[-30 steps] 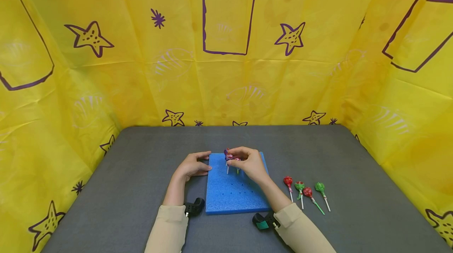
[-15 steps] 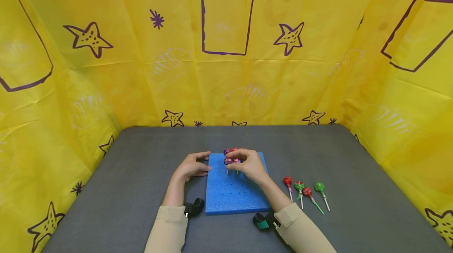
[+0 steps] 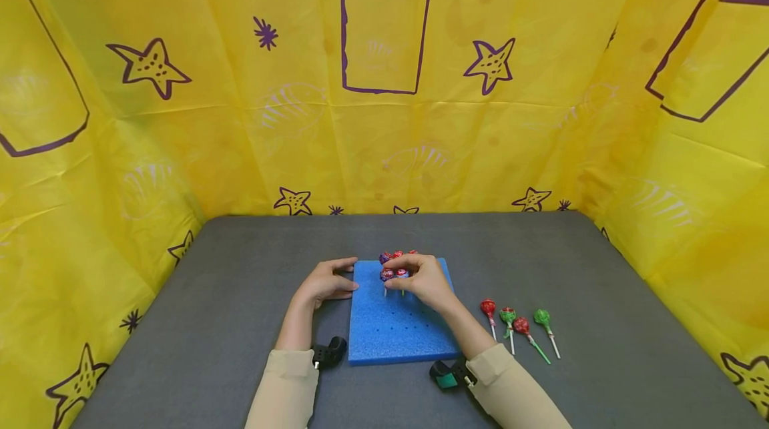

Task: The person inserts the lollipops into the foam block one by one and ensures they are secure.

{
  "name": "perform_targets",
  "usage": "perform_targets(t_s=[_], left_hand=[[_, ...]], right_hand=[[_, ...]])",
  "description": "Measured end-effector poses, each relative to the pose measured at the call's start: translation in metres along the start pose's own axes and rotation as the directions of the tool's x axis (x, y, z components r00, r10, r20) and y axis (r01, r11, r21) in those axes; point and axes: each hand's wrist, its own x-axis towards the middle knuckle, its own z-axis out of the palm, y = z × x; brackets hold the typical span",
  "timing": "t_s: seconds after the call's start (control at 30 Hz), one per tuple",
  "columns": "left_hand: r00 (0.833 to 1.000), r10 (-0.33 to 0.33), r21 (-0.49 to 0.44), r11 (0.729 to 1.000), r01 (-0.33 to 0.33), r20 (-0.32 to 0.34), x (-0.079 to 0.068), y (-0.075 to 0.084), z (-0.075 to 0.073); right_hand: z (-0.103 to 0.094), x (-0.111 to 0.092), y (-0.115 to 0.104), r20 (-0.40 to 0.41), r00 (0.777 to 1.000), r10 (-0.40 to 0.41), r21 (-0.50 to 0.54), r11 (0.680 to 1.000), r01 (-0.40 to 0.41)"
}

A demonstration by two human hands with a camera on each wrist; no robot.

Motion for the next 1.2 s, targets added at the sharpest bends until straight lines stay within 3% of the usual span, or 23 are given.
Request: perform_targets(t_s=[0.63, 1.2], left_hand=[[1.000, 0.018, -0.003, 1.000, -0.018, 0.019, -0.003, 0.001, -0.002], [0.999, 0.029, -0.012, 1.000, -0.029, 0.021, -0.003, 0.000, -0.002]], right_hand=[[-0.003, -0.001, -0.003, -0.027, 0.999, -0.029, 0.065, 0.997, 0.031], [-0.031, -0.003, -0.015, -0.084, 0.996, -0.039, 0.105, 0.993, 0.048]])
